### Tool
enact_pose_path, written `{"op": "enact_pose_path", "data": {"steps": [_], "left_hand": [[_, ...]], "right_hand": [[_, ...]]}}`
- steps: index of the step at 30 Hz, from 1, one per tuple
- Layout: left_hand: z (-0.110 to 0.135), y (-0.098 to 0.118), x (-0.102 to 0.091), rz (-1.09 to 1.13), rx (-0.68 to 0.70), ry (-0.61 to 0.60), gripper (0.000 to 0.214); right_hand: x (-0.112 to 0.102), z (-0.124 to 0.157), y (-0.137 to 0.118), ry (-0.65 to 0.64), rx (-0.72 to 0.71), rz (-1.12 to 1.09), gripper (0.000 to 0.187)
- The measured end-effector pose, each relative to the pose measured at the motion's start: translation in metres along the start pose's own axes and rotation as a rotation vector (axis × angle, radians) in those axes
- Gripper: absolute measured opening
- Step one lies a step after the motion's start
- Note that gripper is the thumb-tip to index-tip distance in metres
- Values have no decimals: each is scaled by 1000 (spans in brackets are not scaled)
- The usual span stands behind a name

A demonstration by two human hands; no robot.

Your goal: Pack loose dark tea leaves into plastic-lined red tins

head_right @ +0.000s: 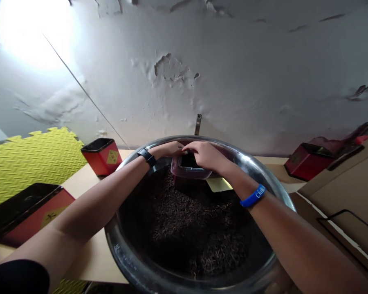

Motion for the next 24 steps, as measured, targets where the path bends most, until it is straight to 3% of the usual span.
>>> {"op": "enact_pose_path", "data": {"steps": [3, 6, 10, 15, 17, 20, 24], "left_hand": [[2, 1, -1, 10, 21, -16, 16], [4, 2, -2, 33, 3, -30, 18], [5, 3, -2, 9, -44, -19, 19], [7, 9, -2, 6, -49, 10, 17], [10, 12, -2, 13, -59, 24, 15], [14, 18, -2, 29, -67, 18, 15], [16, 19, -2, 79, -71, -10, 15]], "right_hand": [[4, 1, -21, 0, -33, -37, 27], [28, 2, -43, -212, -163, -69, 23], [76, 7, -67, -416, -328, -166, 28], [144, 20, -76, -700, -277, -239, 77], [162, 23, -75, -810, -244, -277, 92], [166, 21, -73, -983, -236, -302, 100], [152, 17, -74, -1235, -232, -182, 101]]}}
Point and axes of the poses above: each hand's wrist, its own z-axis away from the middle knuckle, its own x-axis out of the palm, y = z × x, the point moved 1 cm from there along -z, towards the middle knuckle, and after that the axes turned 9 degrees about -y, right-handed, at the moved point
